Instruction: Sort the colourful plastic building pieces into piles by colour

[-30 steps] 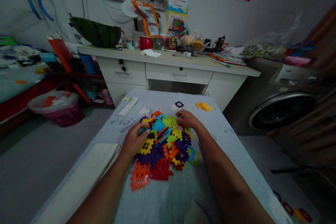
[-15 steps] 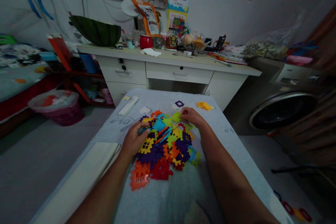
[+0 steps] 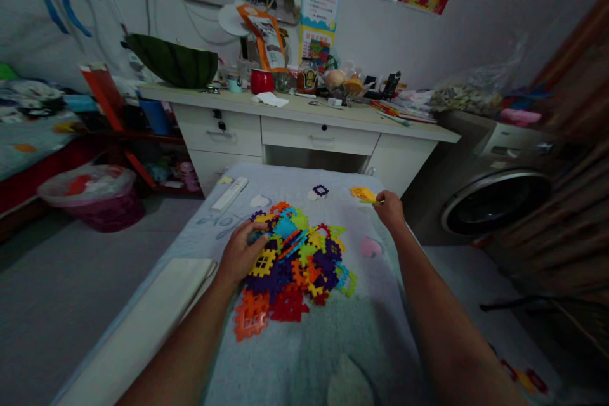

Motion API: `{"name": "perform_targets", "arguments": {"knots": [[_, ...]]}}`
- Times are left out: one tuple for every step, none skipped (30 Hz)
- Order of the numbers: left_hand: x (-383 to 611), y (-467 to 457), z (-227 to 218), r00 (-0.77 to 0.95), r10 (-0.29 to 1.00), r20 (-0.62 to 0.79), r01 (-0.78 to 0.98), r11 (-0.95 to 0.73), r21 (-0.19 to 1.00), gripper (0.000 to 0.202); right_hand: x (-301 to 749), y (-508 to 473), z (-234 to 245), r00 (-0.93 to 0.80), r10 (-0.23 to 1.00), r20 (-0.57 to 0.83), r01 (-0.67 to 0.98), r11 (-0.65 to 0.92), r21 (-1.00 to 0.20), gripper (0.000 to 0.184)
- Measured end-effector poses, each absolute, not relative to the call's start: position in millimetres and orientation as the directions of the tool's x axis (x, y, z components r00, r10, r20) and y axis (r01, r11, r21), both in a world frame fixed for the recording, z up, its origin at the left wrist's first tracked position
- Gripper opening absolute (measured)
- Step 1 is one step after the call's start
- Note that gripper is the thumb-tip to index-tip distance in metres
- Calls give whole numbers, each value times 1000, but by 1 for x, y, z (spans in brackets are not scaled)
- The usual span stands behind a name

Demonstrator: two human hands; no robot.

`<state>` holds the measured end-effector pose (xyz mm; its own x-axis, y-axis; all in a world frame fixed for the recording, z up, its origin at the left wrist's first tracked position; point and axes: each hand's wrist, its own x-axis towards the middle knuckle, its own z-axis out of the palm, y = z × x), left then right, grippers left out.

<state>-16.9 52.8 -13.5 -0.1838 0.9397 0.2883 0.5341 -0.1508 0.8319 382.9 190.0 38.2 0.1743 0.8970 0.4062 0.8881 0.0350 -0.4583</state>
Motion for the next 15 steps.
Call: {"name": "perform_targets", "arguments": {"knots": [[-17,53,-13,-184,940,287,534,-149,832,35,390,184,33,169,902,396,903,19,-429,15],[-16,52,-12,-185,940,286,535,-148,832,35,396,178,27,157,913,376,916,7,-401,19],[-16,52,-11,-187,940,287,534,-147,832,34,401,172,22,141,927,346,926,0,-377,22],[-15,52,-11,-186,939,289,534,-150,832,34,406,167,17,124,942,312,934,-4,-358,25],[-15,52,-10,-185,938,294,534,-155,831,34,410,162,12,111,954,278,938,-8,-346,26],[-15,52,-9,-184,937,298,534,-159,830,34,412,158,8,106,962,251,940,-15,-341,27],[-15,51,-9,-184,936,301,535,-161,829,33,414,155,5,109,966,236,940,-22,-341,27],[-15,51,-9,-185,935,302,536,-161,828,33,414,153,2,120,965,235,938,-33,-344,27],[-15,51,-8,-185,935,302,537,-161,828,33,413,151,0,136,960,243,937,-45,-346,29],[-14,51,-8,-183,936,300,538,-160,828,33,411,150,-2,152,955,254,936,-57,-346,33],[-14,51,-8,-182,937,297,537,-159,828,34,409,149,-3,168,951,261,936,-71,-345,40],[-14,51,-8,-182,938,296,537,-157,829,34,406,149,-4,181,948,263,936,-84,-341,47],[-14,51,-9,-180,939,295,536,-157,829,35,403,148,-5,193,947,257,936,-99,-337,51],[-15,51,-9,-178,939,295,537,-159,829,35,401,148,-5,204,948,246,935,-114,-335,53],[-15,52,-9,-177,938,298,538,-161,827,35,398,147,-5,209,949,234,933,-122,-339,52]]}}
